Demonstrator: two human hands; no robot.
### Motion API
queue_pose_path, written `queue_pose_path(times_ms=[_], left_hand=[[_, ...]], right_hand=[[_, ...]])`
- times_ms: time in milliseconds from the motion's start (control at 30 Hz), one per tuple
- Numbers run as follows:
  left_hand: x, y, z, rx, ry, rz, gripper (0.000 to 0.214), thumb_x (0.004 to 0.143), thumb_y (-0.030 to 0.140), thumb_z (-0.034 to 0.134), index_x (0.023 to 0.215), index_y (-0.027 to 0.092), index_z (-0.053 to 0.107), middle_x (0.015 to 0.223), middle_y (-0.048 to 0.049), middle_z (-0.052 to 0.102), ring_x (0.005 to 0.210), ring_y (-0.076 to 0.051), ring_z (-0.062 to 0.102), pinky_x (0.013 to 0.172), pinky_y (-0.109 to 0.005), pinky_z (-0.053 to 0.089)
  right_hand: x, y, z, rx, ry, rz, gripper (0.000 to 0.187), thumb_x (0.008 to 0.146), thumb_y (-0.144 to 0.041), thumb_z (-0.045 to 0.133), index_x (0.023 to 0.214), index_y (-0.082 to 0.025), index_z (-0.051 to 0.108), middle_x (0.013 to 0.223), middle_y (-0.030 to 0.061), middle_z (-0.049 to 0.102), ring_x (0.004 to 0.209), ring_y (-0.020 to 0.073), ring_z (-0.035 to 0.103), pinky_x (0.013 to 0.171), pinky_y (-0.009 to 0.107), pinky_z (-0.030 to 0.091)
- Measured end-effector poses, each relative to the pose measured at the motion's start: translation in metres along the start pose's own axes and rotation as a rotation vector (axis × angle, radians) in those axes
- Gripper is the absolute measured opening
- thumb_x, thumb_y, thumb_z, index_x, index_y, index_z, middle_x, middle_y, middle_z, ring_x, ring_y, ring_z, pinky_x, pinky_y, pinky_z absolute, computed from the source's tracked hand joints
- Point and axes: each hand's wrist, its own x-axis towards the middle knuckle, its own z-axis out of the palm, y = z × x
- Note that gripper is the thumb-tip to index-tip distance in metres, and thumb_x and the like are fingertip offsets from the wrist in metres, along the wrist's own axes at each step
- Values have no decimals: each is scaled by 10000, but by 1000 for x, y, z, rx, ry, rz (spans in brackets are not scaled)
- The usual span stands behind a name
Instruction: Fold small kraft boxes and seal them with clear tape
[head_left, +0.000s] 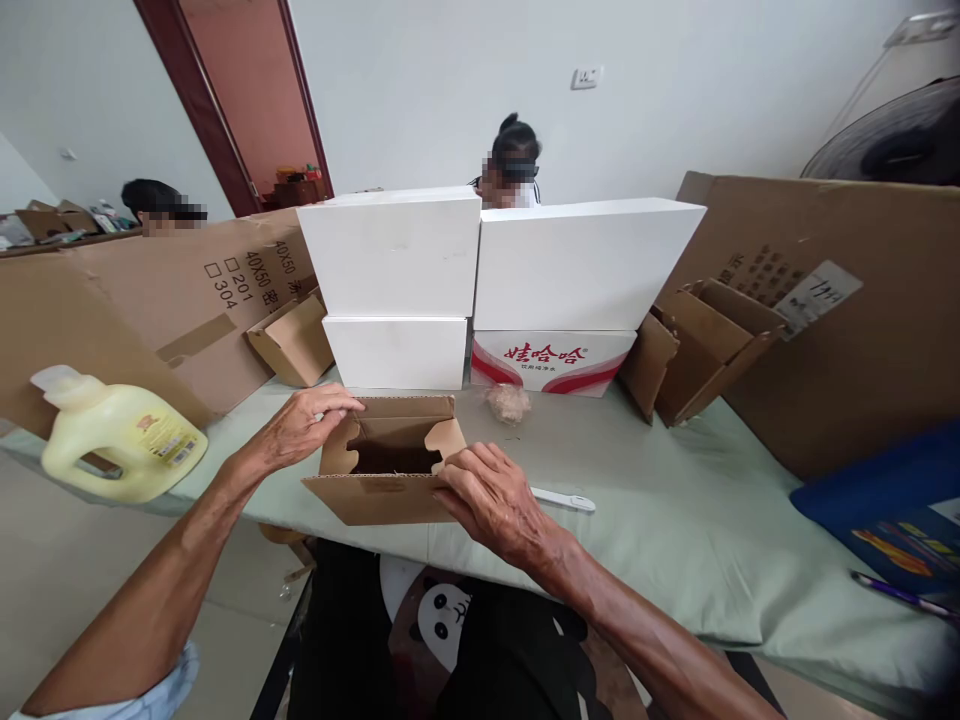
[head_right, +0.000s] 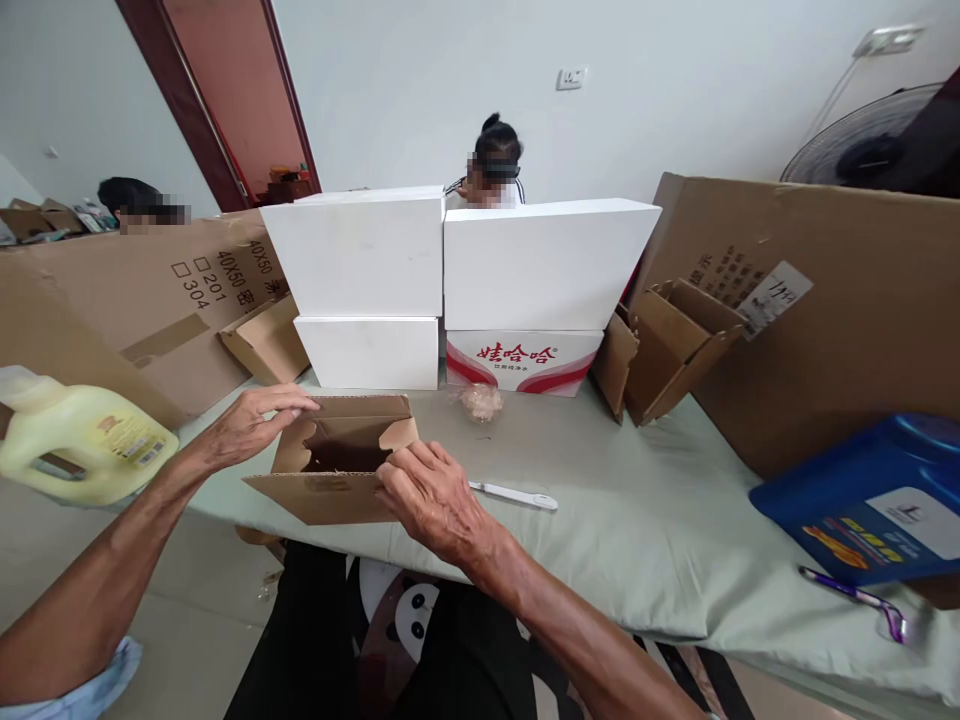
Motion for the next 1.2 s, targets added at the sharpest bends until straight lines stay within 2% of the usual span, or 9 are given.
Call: queue_pose_path(times_ms=[100,233,400,500,600,733,867,1000,1200], left_hand=[[-3,10,2,60,-72,-31,374,1048,461,552,1231,295,833,1369,-86,741,1129,-272,758,939,-379,645],[-14,18,10,168,-125,-34,455,1067,579,531,1321,333,817,1509,-97,607,1146,-277,737,977,-391,636],[-14,27,6,213,-215,-61,479,1083,616,474,1242,325,820,1530,-96,541,1084,-261,728,967,-411,621],[-12,25,-6,124,-273,-128,459,1057,646,509,1160,281,768,1510,-99,549,985,-226,710,917,-403,625],[-19,8,-18,-106,-295,-150,472,1014,704,560,1122,267,704,1527,-99,557,1186,-262,670,964,-378,614],[-42,-22,-15,-396,-213,-152,771,744,838,815,1206,256,611,1375,-115,603,1101,-248,655,924,-354,602],[-65,-17,3,-299,-81,-252,997,527,732,1012,1256,250,532,1125,-32,578,864,-159,569,751,-279,546],[-66,-12,22,-272,105,-239,1155,402,756,1041,1276,232,495,1152,-45,577,925,-187,617,787,-316,565],[-52,-23,48,-128,442,-221,1081,542,797,973,1306,279,410,1291,-62,574,1158,-239,674,932,-404,600]], right_hand=[[-1,5,-7,129,-32,65,42,1105,-210,579,1072,-221,603,944,45,694,825,193,580,752,322,419],[21,20,-29,239,-346,157,207,1025,-179,709,1206,-234,627,1029,24,717,871,176,635,742,290,421],[50,23,-46,94,-615,7,158,993,-220,797,955,-197,645,969,24,661,851,171,558,656,293,339],[45,24,-41,-7,-517,-57,207,987,-285,817,975,-198,630,1036,60,650,929,208,547,643,305,342],[26,31,-34,-32,-293,-22,225,997,-326,811,1030,-206,623,1068,85,641,992,240,559,692,321,412],[1,43,-27,44,9,84,294,1023,-443,779,1135,-214,634,1052,87,639,931,243,590,758,353,488],[-11,49,-17,143,184,98,411,983,-541,805,1203,-225,663,1053,89,645,950,264,628,821,397,543],[-16,59,-6,211,266,195,502,902,-581,879,1217,-239,690,1110,106,658,1079,326,645,896,470,569],[-16,50,-1,256,398,248,319,959,-425,852,1198,-281,697,1076,83,659,1090,310,654,976,519,575]])
